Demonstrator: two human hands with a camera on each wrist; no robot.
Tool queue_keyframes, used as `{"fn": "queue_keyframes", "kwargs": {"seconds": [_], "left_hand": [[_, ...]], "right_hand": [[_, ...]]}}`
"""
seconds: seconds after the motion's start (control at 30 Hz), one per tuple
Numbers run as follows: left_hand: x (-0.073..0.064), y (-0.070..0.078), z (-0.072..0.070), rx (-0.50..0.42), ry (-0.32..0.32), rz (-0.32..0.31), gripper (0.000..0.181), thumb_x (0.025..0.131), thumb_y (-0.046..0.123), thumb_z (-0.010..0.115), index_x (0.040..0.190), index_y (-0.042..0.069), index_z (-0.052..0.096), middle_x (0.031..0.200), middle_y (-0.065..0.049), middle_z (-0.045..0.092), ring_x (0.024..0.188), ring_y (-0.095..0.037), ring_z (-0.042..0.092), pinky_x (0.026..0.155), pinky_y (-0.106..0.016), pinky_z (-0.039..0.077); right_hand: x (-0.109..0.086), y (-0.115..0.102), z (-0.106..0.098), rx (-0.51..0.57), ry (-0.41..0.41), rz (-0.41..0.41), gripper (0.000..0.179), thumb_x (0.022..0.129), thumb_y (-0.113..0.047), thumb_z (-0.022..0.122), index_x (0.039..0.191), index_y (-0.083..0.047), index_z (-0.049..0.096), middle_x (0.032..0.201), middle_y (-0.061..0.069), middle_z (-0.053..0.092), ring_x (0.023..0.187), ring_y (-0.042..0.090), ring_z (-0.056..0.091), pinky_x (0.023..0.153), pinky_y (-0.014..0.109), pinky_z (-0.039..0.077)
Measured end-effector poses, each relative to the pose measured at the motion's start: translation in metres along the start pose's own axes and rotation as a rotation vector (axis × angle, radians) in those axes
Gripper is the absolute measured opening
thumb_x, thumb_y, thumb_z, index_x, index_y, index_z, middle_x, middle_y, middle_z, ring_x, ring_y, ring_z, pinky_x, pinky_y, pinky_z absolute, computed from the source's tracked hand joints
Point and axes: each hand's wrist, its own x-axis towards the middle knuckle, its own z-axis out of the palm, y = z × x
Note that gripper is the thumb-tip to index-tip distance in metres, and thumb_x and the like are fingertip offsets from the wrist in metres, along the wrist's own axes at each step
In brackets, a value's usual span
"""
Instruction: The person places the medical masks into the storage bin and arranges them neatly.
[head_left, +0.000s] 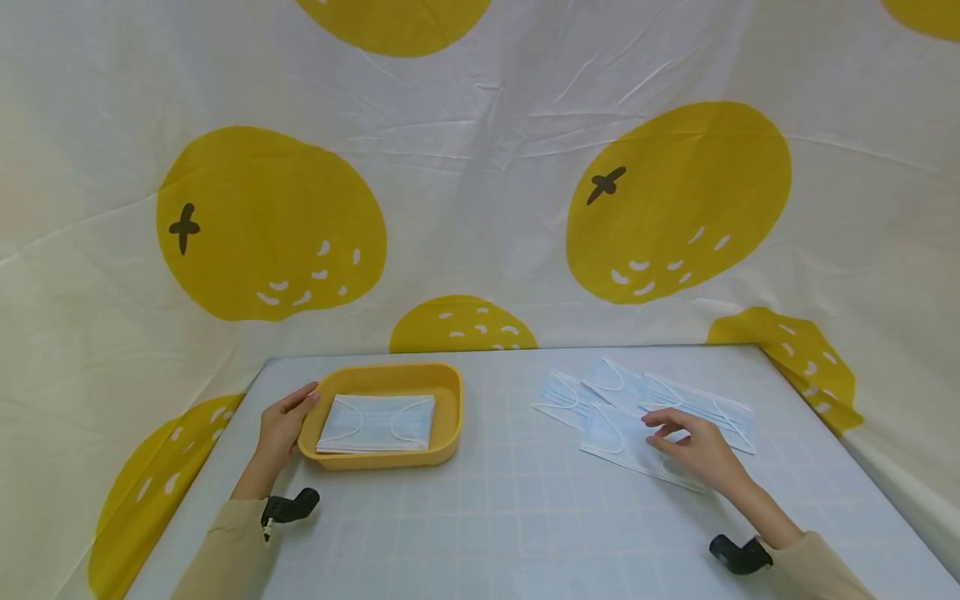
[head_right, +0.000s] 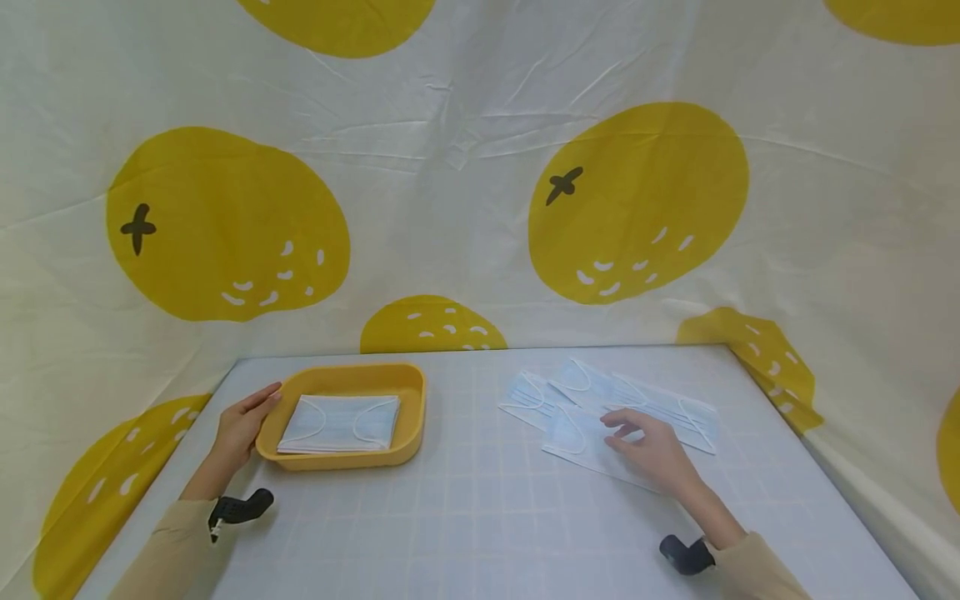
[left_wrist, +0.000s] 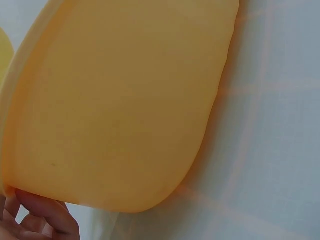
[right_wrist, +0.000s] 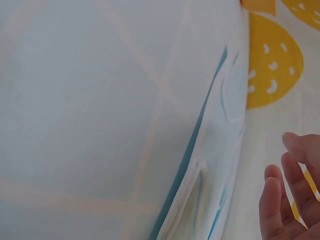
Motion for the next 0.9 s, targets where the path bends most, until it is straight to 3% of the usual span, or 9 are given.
{"fn": "queue_keyframes", "kwargs": {"seconds": [0.2, 0.47, 0.67, 0.9], "left_hand": [[0.0, 0.0, 0.0, 0.012, -0.001, 0.005, 0.057, 0.096, 0.043, 0.054, 0.144, 0.014, 0.045, 0.152, -0.008, 0.04, 0.136, -0.021, 0.041, 0.085, -0.007, 0.047], [0.001, 0.001, 0.0, 0.009, 0.0, -0.008, 0.057, 0.096, 0.043, 0.053, 0.145, 0.014, 0.044, 0.153, -0.007, 0.039, 0.137, -0.022, 0.041, 0.094, -0.014, 0.046], [0.0, 0.002, 0.0, -0.003, 0.001, -0.013, 0.056, 0.096, 0.041, 0.055, 0.144, 0.015, 0.045, 0.152, -0.006, 0.04, 0.136, -0.02, 0.041, 0.077, -0.003, 0.047], [0.0, 0.001, -0.001, -0.005, -0.002, -0.014, 0.056, 0.096, 0.042, 0.055, 0.144, 0.014, 0.045, 0.153, -0.006, 0.039, 0.136, -0.021, 0.04, 0.077, -0.002, 0.046]], "right_hand": [[-0.004, 0.013, -0.005, -0.025, 0.007, 0.019, 0.027, 0.083, -0.014, 0.075, 0.108, -0.008, 0.069, 0.104, 0.009, 0.072, 0.079, -0.006, 0.057, 0.064, 0.018, 0.053], [-0.006, 0.022, -0.013, -0.025, 0.043, 0.007, 0.028, 0.081, -0.014, 0.077, 0.107, -0.006, 0.069, 0.102, 0.01, 0.072, 0.077, -0.004, 0.059, 0.063, 0.017, 0.053], [-0.009, 0.032, -0.019, -0.044, -0.005, 0.069, 0.034, 0.082, -0.021, 0.076, 0.112, -0.007, 0.067, 0.106, 0.011, 0.071, 0.08, -0.002, 0.06, 0.067, 0.017, 0.051], [-0.01, 0.044, -0.022, -0.077, -0.046, 0.175, 0.039, 0.083, -0.027, 0.076, 0.115, -0.008, 0.066, 0.108, 0.013, 0.07, 0.086, 0.017, 0.063, 0.065, 0.016, 0.048]]}}
